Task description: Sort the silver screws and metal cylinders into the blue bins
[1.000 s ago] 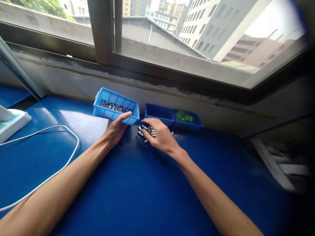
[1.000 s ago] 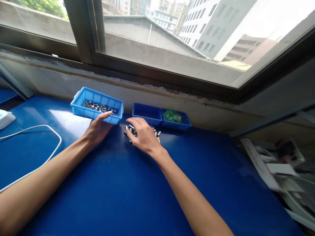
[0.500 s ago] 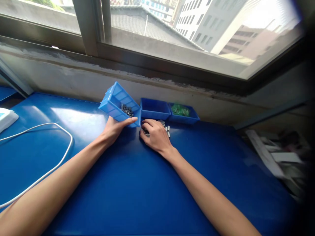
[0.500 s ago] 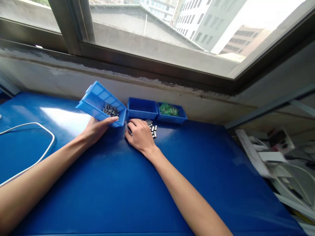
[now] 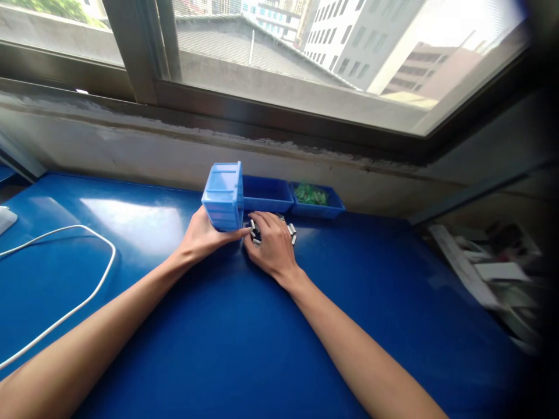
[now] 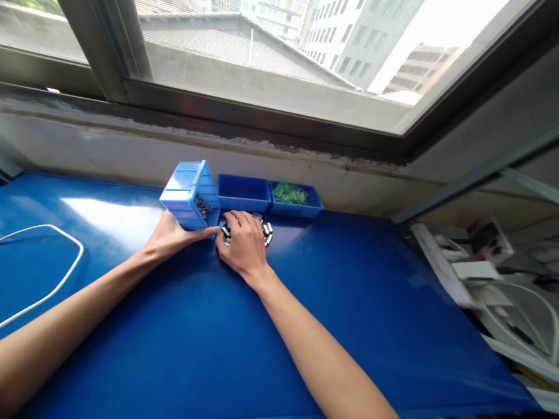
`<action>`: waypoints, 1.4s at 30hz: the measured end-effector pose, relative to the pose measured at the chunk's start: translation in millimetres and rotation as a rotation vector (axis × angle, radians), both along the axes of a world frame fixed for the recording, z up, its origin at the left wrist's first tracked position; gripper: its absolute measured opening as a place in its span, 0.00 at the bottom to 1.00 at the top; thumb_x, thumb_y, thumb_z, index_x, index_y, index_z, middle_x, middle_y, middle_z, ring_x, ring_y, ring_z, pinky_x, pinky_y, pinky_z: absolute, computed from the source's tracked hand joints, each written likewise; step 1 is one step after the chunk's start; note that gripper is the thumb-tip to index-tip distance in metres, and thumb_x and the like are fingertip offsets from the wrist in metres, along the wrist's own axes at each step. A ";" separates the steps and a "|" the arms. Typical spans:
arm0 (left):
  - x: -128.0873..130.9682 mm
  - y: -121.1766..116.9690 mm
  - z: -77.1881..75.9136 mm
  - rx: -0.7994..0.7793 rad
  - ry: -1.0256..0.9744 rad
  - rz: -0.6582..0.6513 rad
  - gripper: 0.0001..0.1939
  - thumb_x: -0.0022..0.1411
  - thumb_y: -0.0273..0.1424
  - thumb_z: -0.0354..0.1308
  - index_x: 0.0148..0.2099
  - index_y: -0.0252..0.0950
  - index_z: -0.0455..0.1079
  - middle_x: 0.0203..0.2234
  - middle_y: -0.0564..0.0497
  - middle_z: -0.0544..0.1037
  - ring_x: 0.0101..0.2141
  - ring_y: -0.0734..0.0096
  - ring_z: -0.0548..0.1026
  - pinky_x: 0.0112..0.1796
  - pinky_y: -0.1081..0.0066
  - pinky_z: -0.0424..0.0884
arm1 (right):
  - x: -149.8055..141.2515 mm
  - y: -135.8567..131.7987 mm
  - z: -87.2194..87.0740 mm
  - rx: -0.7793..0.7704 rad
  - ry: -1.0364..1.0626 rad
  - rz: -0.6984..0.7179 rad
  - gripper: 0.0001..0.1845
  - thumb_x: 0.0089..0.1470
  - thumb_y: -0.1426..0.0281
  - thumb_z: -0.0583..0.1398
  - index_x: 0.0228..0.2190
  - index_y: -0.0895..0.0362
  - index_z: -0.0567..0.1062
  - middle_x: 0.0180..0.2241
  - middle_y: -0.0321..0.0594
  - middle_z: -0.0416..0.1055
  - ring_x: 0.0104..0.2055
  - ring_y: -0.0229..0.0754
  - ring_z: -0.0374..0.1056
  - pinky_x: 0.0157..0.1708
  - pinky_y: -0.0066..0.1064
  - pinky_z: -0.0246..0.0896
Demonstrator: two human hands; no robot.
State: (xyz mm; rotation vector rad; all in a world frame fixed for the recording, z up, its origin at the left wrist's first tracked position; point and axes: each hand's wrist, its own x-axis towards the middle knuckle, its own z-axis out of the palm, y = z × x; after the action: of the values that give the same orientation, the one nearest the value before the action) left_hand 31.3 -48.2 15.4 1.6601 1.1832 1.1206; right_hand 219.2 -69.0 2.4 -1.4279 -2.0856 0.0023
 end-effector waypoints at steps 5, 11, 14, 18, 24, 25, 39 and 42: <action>4.0 2.5 -3.7 0.099 0.069 0.073 0.33 0.42 0.43 0.77 0.48 0.33 0.74 0.43 0.44 0.80 0.42 0.56 0.79 0.44 0.61 0.78 | -0.5 -2.7 2.1 -0.030 -0.037 -0.022 0.31 0.56 0.67 0.59 0.60 0.62 0.69 0.59 0.53 0.71 0.62 0.57 0.63 0.62 0.47 0.57; 5.3 3.1 -2.8 0.138 0.083 0.099 0.42 0.40 0.44 0.77 0.57 0.35 0.71 0.50 0.43 0.77 0.44 0.58 0.78 0.45 0.62 0.78 | -1.9 -4.4 7.0 -0.074 -0.044 0.002 0.30 0.54 0.69 0.58 0.59 0.61 0.70 0.59 0.53 0.70 0.62 0.56 0.61 0.62 0.46 0.55; 5.3 2.7 -2.5 0.124 0.114 0.101 0.48 0.41 0.47 0.76 0.63 0.37 0.68 0.53 0.42 0.75 0.46 0.56 0.78 0.46 0.60 0.78 | -2.0 -4.3 7.6 -0.083 -0.044 0.009 0.28 0.54 0.70 0.59 0.56 0.61 0.72 0.59 0.52 0.70 0.62 0.56 0.61 0.62 0.45 0.54; 4.2 3.3 -3.6 0.165 0.143 0.084 0.54 0.41 0.49 0.75 0.69 0.40 0.62 0.60 0.41 0.70 0.54 0.50 0.75 0.52 0.58 0.74 | -1.3 -3.2 6.2 -0.067 -0.054 0.016 0.21 0.56 0.71 0.57 0.51 0.60 0.75 0.55 0.52 0.73 0.60 0.55 0.62 0.59 0.45 0.56; 1.7 6.2 -5.1 0.263 0.236 0.094 0.58 0.41 0.53 0.74 0.71 0.41 0.60 0.63 0.41 0.67 0.62 0.46 0.66 0.63 0.53 0.62 | 0.9 -0.7 1.6 -0.054 -0.127 -0.017 0.11 0.55 0.72 0.57 0.37 0.58 0.79 0.43 0.53 0.77 0.51 0.58 0.66 0.54 0.48 0.60; 1.5 6.2 -4.9 0.266 0.241 0.093 0.58 0.40 0.54 0.74 0.71 0.41 0.60 0.63 0.41 0.67 0.62 0.46 0.66 0.63 0.53 0.62 | 1.2 -0.5 1.3 -0.051 -0.134 -0.019 0.11 0.55 0.72 0.57 0.36 0.58 0.79 0.42 0.53 0.77 0.51 0.59 0.66 0.54 0.49 0.60; -5.8 -5.9 12.8 0.096 0.030 0.331 0.45 0.52 0.53 0.70 0.67 0.41 0.64 0.55 0.44 0.76 0.53 0.53 0.75 0.56 0.57 0.70 | -0.8 11.8 24.8 0.103 0.261 0.123 0.23 0.52 0.79 0.53 0.46 0.56 0.79 0.47 0.43 0.79 0.52 0.50 0.71 0.57 0.42 0.64; -7.2 -4.1 12.5 0.021 -0.135 0.388 0.42 0.57 0.54 0.65 0.67 0.41 0.61 0.49 0.46 0.79 0.46 0.58 0.78 0.50 0.61 0.73 | -9.0 19.8 37.5 0.033 0.275 0.199 0.23 0.52 0.79 0.54 0.46 0.54 0.79 0.48 0.41 0.79 0.52 0.49 0.72 0.57 0.42 0.65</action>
State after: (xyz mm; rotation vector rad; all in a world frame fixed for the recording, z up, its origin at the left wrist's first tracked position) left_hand 24.1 -52.3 27.9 1.3769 1.4465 1.4613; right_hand 210.1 -49.2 39.9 -1.1252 -1.9779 0.2307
